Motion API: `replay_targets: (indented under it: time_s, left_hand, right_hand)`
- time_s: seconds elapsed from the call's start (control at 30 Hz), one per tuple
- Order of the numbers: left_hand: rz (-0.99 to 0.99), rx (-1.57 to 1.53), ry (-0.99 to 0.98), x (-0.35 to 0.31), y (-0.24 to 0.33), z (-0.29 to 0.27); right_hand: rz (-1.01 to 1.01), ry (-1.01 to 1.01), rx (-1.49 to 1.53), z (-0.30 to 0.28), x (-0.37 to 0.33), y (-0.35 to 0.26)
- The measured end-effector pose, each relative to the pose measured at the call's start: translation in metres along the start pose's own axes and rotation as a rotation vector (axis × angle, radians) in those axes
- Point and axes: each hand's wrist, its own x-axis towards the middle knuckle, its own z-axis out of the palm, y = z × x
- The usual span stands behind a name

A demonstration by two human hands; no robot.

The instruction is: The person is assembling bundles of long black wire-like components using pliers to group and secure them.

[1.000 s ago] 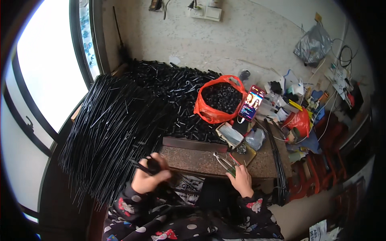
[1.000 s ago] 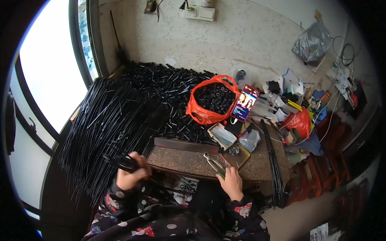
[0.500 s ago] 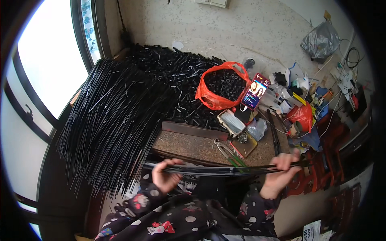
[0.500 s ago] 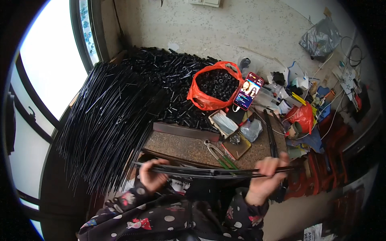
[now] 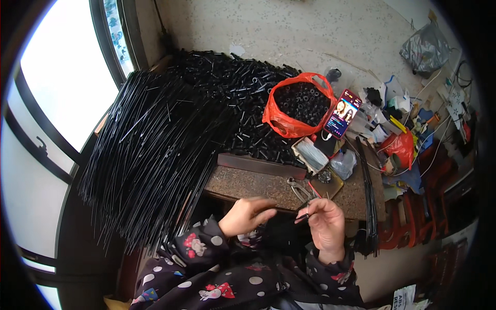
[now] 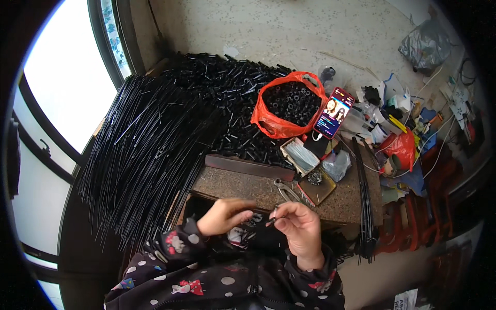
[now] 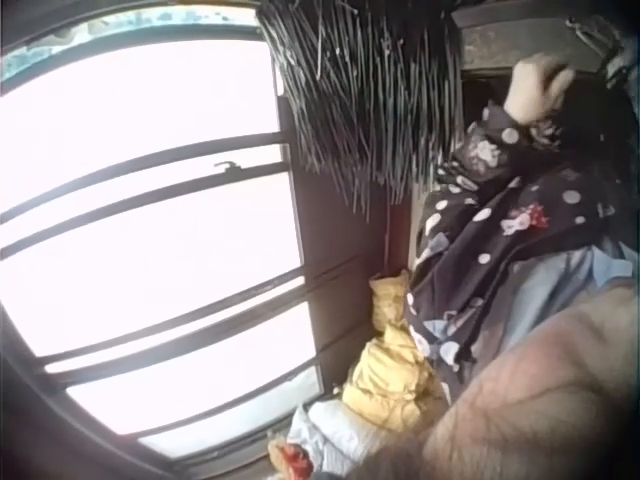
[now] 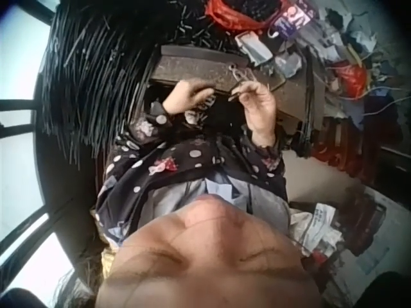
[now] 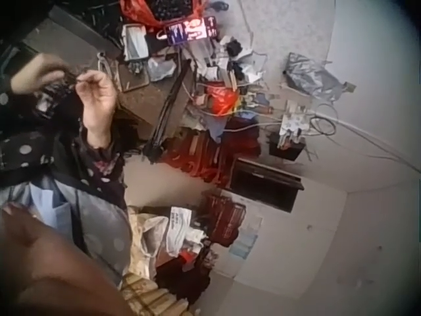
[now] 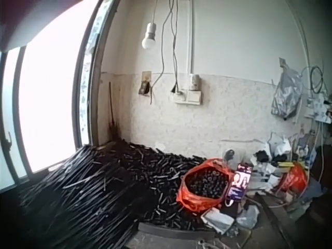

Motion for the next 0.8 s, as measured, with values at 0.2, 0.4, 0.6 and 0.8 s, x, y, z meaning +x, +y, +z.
replay_targets:
  time_s: [0.2, 0.4, 0.6, 0.8]
  left_hand:
    - [0.337, -0.095, 0.261, 0.017, 0.067, -0.024]
    - [0.287, -0.186, 0.271, 0.032, 0.059, -0.018]
    - [0.13, -0.678, -0.193, 0.138, 0.014, -0.044]
    - [0.293, 0.663, 0.57, 0.292, -0.09, -0.049]
  right_hand:
    - [-0.028, 0.033, -0.133, 0.016, 0.021, 0.001]
    - [-0.112, 0.077, -0.119, -0.001, 0.022, 0.008]
    - [-0.171, 0.149, 0.114, -0.06, 0.043, 0.042]
    - [-0.149, 0.223, 0.208, -0.071, 0.063, 0.045]
